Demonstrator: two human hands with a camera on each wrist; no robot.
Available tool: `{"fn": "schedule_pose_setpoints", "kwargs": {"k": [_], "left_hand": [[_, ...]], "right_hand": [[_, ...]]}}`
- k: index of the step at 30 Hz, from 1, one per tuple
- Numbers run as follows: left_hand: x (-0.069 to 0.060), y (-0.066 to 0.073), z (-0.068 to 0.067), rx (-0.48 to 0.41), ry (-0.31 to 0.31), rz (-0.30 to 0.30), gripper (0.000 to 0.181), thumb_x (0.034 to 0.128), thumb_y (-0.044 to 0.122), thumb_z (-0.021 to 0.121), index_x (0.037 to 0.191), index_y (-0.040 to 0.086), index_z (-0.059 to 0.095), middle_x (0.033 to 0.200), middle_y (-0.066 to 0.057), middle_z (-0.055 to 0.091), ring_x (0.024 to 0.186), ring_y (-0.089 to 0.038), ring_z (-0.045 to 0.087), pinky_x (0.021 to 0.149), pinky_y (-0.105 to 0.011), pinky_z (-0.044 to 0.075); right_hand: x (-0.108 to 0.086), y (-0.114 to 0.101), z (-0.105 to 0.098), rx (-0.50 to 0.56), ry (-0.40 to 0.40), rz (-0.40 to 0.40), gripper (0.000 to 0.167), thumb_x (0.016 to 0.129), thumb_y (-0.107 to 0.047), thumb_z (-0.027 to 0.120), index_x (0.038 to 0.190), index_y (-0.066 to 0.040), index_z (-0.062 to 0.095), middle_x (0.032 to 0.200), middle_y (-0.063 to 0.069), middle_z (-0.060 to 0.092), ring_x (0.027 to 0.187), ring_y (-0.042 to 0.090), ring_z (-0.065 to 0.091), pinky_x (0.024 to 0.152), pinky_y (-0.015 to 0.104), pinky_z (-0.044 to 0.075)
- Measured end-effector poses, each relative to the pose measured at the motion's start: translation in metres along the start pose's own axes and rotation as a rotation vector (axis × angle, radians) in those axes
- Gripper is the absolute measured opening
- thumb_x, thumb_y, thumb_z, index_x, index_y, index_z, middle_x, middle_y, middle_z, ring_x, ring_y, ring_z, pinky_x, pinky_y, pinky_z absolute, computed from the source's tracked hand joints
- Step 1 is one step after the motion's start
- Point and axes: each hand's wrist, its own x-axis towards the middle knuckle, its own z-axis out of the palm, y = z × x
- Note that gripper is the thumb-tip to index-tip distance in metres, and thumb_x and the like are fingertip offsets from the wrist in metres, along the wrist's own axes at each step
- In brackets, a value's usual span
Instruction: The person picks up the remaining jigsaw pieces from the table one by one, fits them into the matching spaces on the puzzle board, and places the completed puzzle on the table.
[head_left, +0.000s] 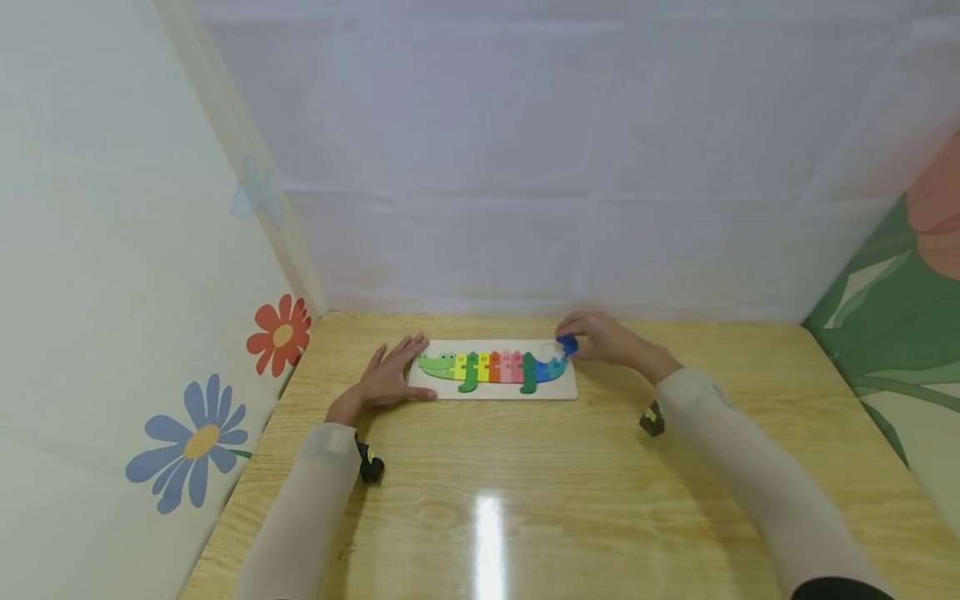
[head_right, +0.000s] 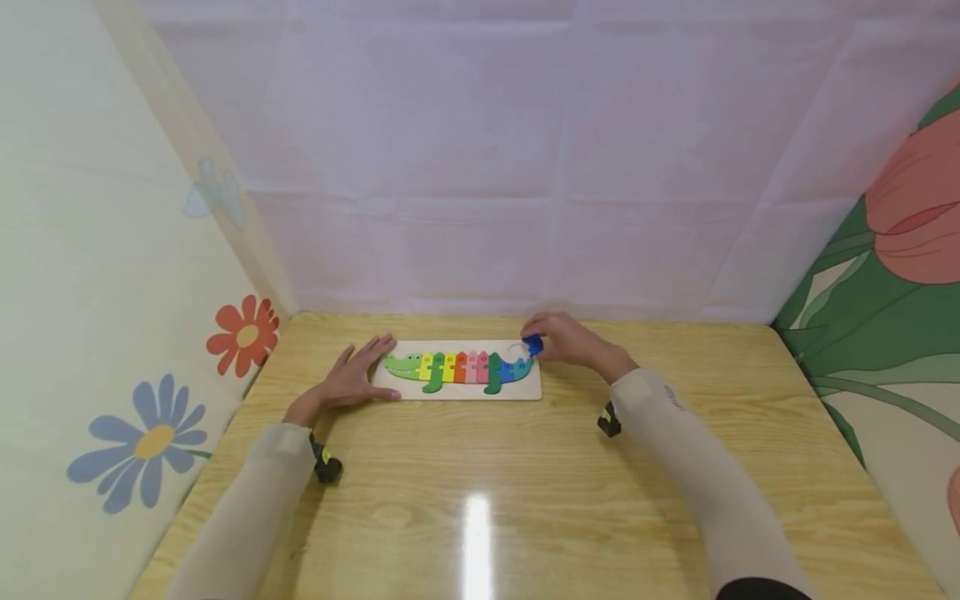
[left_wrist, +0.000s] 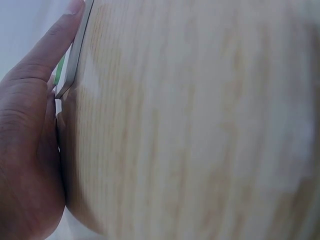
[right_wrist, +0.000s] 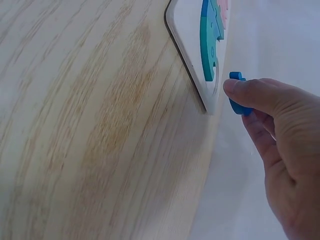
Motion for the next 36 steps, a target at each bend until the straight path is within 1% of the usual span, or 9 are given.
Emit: {"fn": "schedule_pose_setpoints", "kwargs": {"k": [3,8,16,22,28,31,36], "left_hand": [[0.000,0.001,0.000,-0.002,0.007,0.001,0.118,0.0838,0.061,0.083,0.169,0.007,0.023,0.178,-0.014,0.014,0.164,-0.038,0.007,0.127,-0.066,-0.003],[0.001,0.000,0.000,-0.002,0.010,0.000,0.117,0.0843,0.060,0.083,0.169,0.007,0.023,0.178,-0.014,0.014,0.164,-0.038,0.007,0.127,-0.066,-0.002],[0.001,0.001,0.002,0.002,0.000,-0.007,0.119,0.0834,0.063,0.082,0.170,0.009,0.022,0.178,-0.012,0.013,0.164,-0.036,0.006,0.127,-0.065,-0.003],[0.002,0.002,0.003,0.008,0.005,-0.004,0.118,0.0833,0.064,0.082,0.170,0.009,0.022,0.178,-0.012,0.013,0.165,-0.036,0.006,0.127,-0.064,-0.003],[0.001,0.003,0.001,0.007,0.015,0.000,0.117,0.0842,0.060,0.083,0.170,0.009,0.023,0.178,-0.012,0.014,0.164,-0.036,0.007,0.127,-0.065,-0.003],[0.001,0.003,0.001,0.002,0.015,-0.001,0.116,0.0846,0.059,0.084,0.169,0.008,0.023,0.178,-0.012,0.014,0.164,-0.037,0.007,0.127,-0.065,-0.003],[0.000,0.003,0.002,0.017,0.011,0.002,0.117,0.0841,0.063,0.082,0.170,0.009,0.022,0.178,-0.012,0.013,0.164,-0.036,0.007,0.127,-0.066,-0.003]], "right_hand": [[0.003,0.000,0.002,-0.005,-0.009,-0.012,0.045,0.079,0.002,0.090,0.121,0.008,0.074,0.124,0.024,0.072,0.117,0.043,0.068,0.105,0.058,0.053],[0.008,-0.002,0.003,-0.006,-0.030,-0.005,0.046,0.079,0.002,0.090,0.121,0.008,0.074,0.124,0.024,0.072,0.118,0.042,0.068,0.106,0.057,0.052],[0.013,-0.002,0.005,-0.017,-0.098,0.033,0.046,0.082,-0.001,0.088,0.125,0.005,0.074,0.128,0.022,0.072,0.122,0.040,0.067,0.108,0.055,0.051],[0.014,-0.001,0.006,-0.056,-0.111,-0.006,0.043,0.082,0.000,0.088,0.123,0.005,0.075,0.126,0.021,0.073,0.120,0.041,0.067,0.107,0.055,0.052],[0.016,-0.003,0.005,-0.056,-0.122,-0.021,0.043,0.082,0.001,0.088,0.124,0.006,0.075,0.127,0.022,0.073,0.123,0.042,0.066,0.107,0.057,0.051],[0.018,-0.003,0.004,-0.060,-0.141,-0.011,0.044,0.083,0.002,0.088,0.124,0.006,0.075,0.128,0.022,0.073,0.123,0.043,0.066,0.108,0.058,0.050],[0.021,-0.003,0.002,-0.042,-0.184,0.015,0.043,0.083,0.002,0.086,0.125,0.005,0.074,0.130,0.022,0.072,0.125,0.042,0.066,0.109,0.056,0.051]]}}
